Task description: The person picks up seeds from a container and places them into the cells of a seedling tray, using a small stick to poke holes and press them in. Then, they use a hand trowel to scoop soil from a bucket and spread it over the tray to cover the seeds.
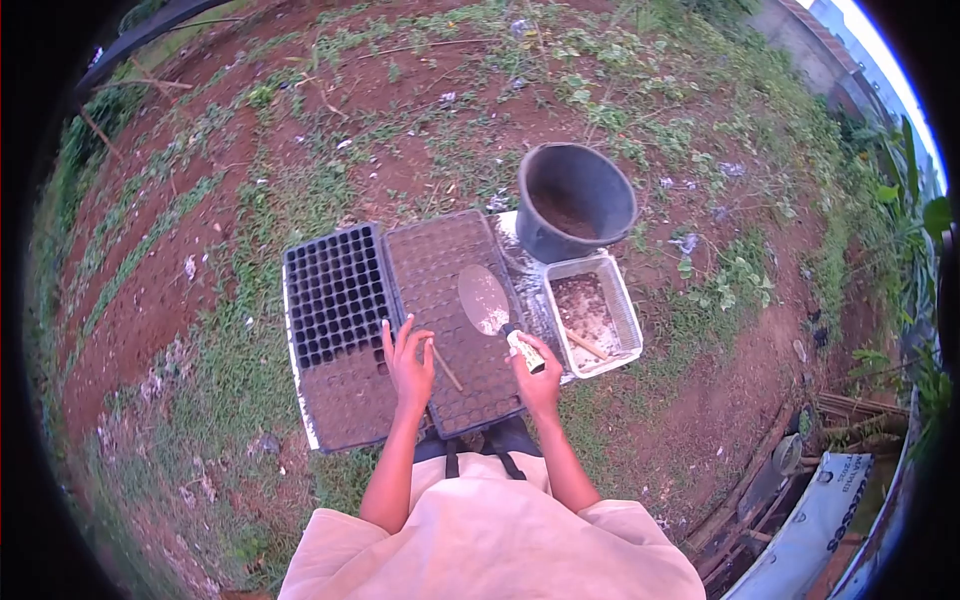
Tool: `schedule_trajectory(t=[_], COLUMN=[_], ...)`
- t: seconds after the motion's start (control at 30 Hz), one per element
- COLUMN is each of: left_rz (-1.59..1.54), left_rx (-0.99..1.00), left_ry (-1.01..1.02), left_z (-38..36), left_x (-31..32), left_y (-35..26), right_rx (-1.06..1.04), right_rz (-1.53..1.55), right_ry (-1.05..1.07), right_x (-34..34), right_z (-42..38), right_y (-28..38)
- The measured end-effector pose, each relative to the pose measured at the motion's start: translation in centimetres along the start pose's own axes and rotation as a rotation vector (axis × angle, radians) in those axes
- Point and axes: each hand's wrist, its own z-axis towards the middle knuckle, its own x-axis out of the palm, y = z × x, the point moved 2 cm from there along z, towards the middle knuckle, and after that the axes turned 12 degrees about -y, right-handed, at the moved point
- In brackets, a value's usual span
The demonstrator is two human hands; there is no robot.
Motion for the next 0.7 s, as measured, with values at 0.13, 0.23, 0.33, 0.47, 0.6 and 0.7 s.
schedule_trajectory(t=[0.13, 0.23, 0.33, 0.47, 0.6, 0.7], left_rz=[-0.020, -0.062, -0.087, -0.126, -0.097, 0.005], left_rx=[0.042, 0.040, 0.041, 0.076, 0.081, 0.055], left_ry=[-0.025, -0.065, -0.104, -0.076, -0.050, 0.012], left_z=[1.7, 3.6, 5.4, 8.7, 10.9, 11.3], left_x=[3.5, 7.0, 10.8, 16.7, 22.4, 26.3], left_y=[-3.3, -6.2, -9.0, -13.1, -16.1, -16.7], right_rx=[-0.016, -0.122, -0.251, -0.339, -0.397, -0.374], right_rz=[0.058, 0.096, 0.061, -0.119, -0.298, -0.605], right_ry=[-0.075, -0.089, -0.150, -0.144, -0.072, 0.012], right_x=[-2.6, -4.5, -5.9, -7.4, -7.7, -7.4], right_z=[4.6, 9.3, 14.0, 21.0, 27.3, 30.9], right_y=[1.1, 1.9, 3.5, 5.1, 6.2, 5.5])
